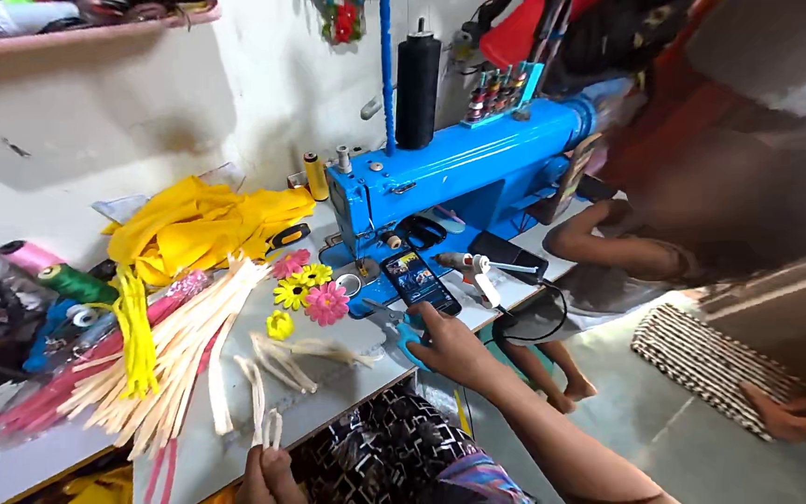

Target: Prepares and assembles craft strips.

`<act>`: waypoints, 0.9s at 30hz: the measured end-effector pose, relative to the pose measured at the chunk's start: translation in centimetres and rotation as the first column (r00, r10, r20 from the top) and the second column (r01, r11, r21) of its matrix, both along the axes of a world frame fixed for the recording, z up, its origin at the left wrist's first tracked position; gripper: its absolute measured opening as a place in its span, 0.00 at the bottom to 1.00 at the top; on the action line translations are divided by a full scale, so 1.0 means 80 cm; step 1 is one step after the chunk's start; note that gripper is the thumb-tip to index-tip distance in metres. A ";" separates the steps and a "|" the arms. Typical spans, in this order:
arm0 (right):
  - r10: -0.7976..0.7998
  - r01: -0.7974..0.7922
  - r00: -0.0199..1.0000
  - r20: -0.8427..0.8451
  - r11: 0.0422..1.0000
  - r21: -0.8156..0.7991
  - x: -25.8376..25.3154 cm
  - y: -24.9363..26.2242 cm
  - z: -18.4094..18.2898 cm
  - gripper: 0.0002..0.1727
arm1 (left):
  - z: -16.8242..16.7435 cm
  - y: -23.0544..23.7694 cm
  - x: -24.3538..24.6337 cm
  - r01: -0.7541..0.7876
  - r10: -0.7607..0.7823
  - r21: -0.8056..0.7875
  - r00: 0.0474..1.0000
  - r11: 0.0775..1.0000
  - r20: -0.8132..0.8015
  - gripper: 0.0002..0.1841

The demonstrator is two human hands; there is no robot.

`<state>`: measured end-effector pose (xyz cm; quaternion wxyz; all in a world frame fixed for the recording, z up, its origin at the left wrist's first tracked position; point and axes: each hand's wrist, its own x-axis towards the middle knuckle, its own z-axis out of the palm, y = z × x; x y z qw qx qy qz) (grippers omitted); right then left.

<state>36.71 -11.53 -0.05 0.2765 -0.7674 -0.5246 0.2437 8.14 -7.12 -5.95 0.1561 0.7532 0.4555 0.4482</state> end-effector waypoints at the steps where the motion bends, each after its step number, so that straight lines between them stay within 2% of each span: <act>1: -0.011 0.011 0.999 0.032 1.000 0.016 0.001 0.002 -0.003 0.29 | 0.001 0.000 -0.002 0.010 -0.008 -0.022 0.999 1.000 0.052 0.29; 3: -0.029 0.023 0.996 0.085 0.997 0.073 0.002 0.006 -0.011 0.27 | 0.003 0.002 -0.007 0.056 -0.024 -0.123 0.968 0.991 0.250 0.24; 4: -0.035 0.025 0.994 0.101 0.995 0.097 0.003 0.007 -0.015 0.27 | 0.006 0.002 -0.007 0.097 -0.013 -0.203 0.925 0.974 0.379 0.18; 5: -0.042 0.026 0.992 0.122 0.991 0.130 0.004 0.009 -0.021 0.26 | 0.011 0.004 -0.007 0.143 0.013 -0.275 0.868 0.951 0.496 0.17; 8: -0.069 0.031 0.984 0.163 0.975 0.221 0.006 0.012 -0.034 0.24 | 0.028 0.008 -0.006 0.232 0.132 -0.411 0.716 0.881 0.686 0.22; 10: -0.095 0.049 0.981 0.171 0.966 0.254 0.006 0.013 -0.040 0.24 | 0.034 0.010 -0.006 0.242 0.184 -0.447 0.671 0.861 0.718 0.23; 14: -0.129 0.079 0.975 0.182 0.963 0.259 0.004 0.007 -0.041 0.24 | 0.037 0.010 -0.004 0.255 0.255 -0.516 0.645 0.818 0.721 0.24; 17: -0.128 0.091 0.978 0.165 0.973 0.214 -0.001 -0.005 -0.030 0.25 | 0.040 0.011 -0.002 0.312 0.284 -0.567 0.626 0.762 0.726 0.25; 21: -0.046 0.026 0.987 0.157 0.991 0.129 -0.019 -0.006 -0.026 0.27 | 0.045 0.014 0.001 0.394 0.293 -0.594 0.600 0.701 0.744 0.24; 27: -0.039 0.009 0.972 0.232 0.992 0.129 -0.034 0.030 -0.044 0.27 | 0.046 0.010 0.006 0.452 0.276 -0.631 0.629 0.630 0.726 0.20</act>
